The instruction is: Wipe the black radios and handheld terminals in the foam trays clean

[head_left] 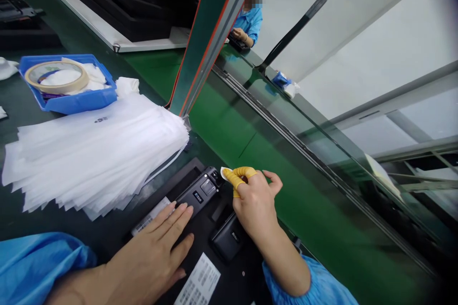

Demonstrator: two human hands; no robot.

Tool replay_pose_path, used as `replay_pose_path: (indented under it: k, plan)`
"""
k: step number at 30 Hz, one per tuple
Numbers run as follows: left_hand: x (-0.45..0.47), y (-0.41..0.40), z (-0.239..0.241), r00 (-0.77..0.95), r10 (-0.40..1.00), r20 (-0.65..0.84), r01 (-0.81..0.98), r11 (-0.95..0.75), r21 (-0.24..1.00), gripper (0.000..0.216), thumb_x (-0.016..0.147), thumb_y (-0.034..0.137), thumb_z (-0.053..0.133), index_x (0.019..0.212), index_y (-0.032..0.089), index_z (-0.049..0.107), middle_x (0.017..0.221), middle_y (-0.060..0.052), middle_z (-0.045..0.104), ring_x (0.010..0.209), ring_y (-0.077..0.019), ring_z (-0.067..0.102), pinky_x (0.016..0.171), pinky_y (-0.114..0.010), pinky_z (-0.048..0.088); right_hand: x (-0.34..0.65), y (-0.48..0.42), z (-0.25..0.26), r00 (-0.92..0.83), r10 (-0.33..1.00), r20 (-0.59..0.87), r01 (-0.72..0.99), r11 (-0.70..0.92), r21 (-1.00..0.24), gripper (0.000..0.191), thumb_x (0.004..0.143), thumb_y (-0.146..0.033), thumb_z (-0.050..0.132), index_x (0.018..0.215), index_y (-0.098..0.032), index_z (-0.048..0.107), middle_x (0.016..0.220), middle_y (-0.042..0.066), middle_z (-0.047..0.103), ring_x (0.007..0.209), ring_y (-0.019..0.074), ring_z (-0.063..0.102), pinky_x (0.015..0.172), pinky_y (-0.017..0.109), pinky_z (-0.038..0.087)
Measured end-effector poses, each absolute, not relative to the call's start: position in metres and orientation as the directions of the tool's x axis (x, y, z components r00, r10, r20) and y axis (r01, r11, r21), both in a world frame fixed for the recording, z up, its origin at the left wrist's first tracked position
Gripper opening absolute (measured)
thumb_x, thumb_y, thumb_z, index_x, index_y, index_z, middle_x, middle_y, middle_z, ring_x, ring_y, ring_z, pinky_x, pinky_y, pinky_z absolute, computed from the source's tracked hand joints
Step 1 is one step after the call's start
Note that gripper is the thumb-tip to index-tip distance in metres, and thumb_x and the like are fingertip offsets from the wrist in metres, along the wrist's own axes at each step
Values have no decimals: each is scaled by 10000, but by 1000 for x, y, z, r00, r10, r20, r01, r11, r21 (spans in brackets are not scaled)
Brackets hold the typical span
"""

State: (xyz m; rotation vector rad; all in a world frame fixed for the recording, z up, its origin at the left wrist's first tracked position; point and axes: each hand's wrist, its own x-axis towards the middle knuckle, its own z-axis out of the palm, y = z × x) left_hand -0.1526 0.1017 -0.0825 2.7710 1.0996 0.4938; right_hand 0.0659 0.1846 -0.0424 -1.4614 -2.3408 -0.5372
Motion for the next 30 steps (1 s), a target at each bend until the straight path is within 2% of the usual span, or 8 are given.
replay_pose_path:
  k: [3, 9, 14, 17, 19, 23, 30]
  plan:
    - [-153, 102, -83, 681, 683, 263, 650, -730, 213, 395, 861, 481, 559, 1093, 181, 668, 1280, -150, 576, 1276, -256, 445, 1096, -420, 275, 64, 180, -39, -441, 763, 472, 895, 413, 169, 370, 679, 18, 453, 784, -228, 708, 866, 32, 621, 766, 159, 468, 895, 439, 226]
    - [-150, 104, -79, 672, 672, 311, 653, -736, 179, 386, 792, 507, 635, 1004, 192, 705, 1197, -156, 632, 1184, -261, 537, 1045, -403, 342, 43, 172, -43, -439, 796, 416, 882, 471, 30, 278, 739, -69, 508, 847, -237, 701, 851, 19, 625, 778, 163, 484, 853, 404, 246]
    - [-149, 103, -79, 662, 673, 330, 662, -732, 164, 374, 776, 503, 654, 970, 189, 713, 1168, -143, 652, 1171, -254, 547, 1056, -387, 323, 45, 162, -46, -424, 833, 355, 902, 424, 83, 208, 660, -56, 524, 652, -206, 668, 779, 26, 610, 752, 169, 479, 840, 408, 242]
    - [-149, 102, -81, 664, 669, 334, 659, -734, 162, 378, 799, 500, 630, 990, 183, 705, 1182, -139, 645, 1197, -256, 523, 1081, -393, 278, 58, 158, -39, -417, 836, 356, 907, 409, 102, 218, 638, -46, 516, 602, -213, 650, 683, 12, 566, 703, 157, 461, 820, 398, 244]
    - [-149, 102, -81, 657, 670, 346, 662, -732, 162, 378, 782, 505, 648, 971, 184, 711, 1168, -142, 651, 1179, -262, 537, 1075, -396, 280, 63, 162, -37, -404, 822, 401, 913, 386, 127, 242, 663, -42, 504, 640, -218, 668, 703, 14, 578, 699, 154, 458, 821, 402, 242]
    - [-148, 102, -80, 635, 667, 389, 674, -725, 142, 386, 725, 525, 695, 921, 194, 723, 1133, -139, 670, 1125, -260, 575, 1053, -381, 294, 62, 179, -44, -434, 774, 460, 898, 416, 147, 279, 756, -52, 496, 801, -234, 703, 870, 24, 636, 781, 158, 486, 861, 417, 234]
    - [-148, 99, -79, 630, 683, 370, 697, -707, 119, 363, 812, 509, 611, 936, 180, 704, 1139, -116, 666, 1175, -234, 527, 1099, -363, 215, 58, 194, -52, -565, 712, 417, 814, 563, 142, 353, 825, -46, 493, 911, -324, 693, 917, -42, 667, 854, 140, 507, 915, 427, 179]
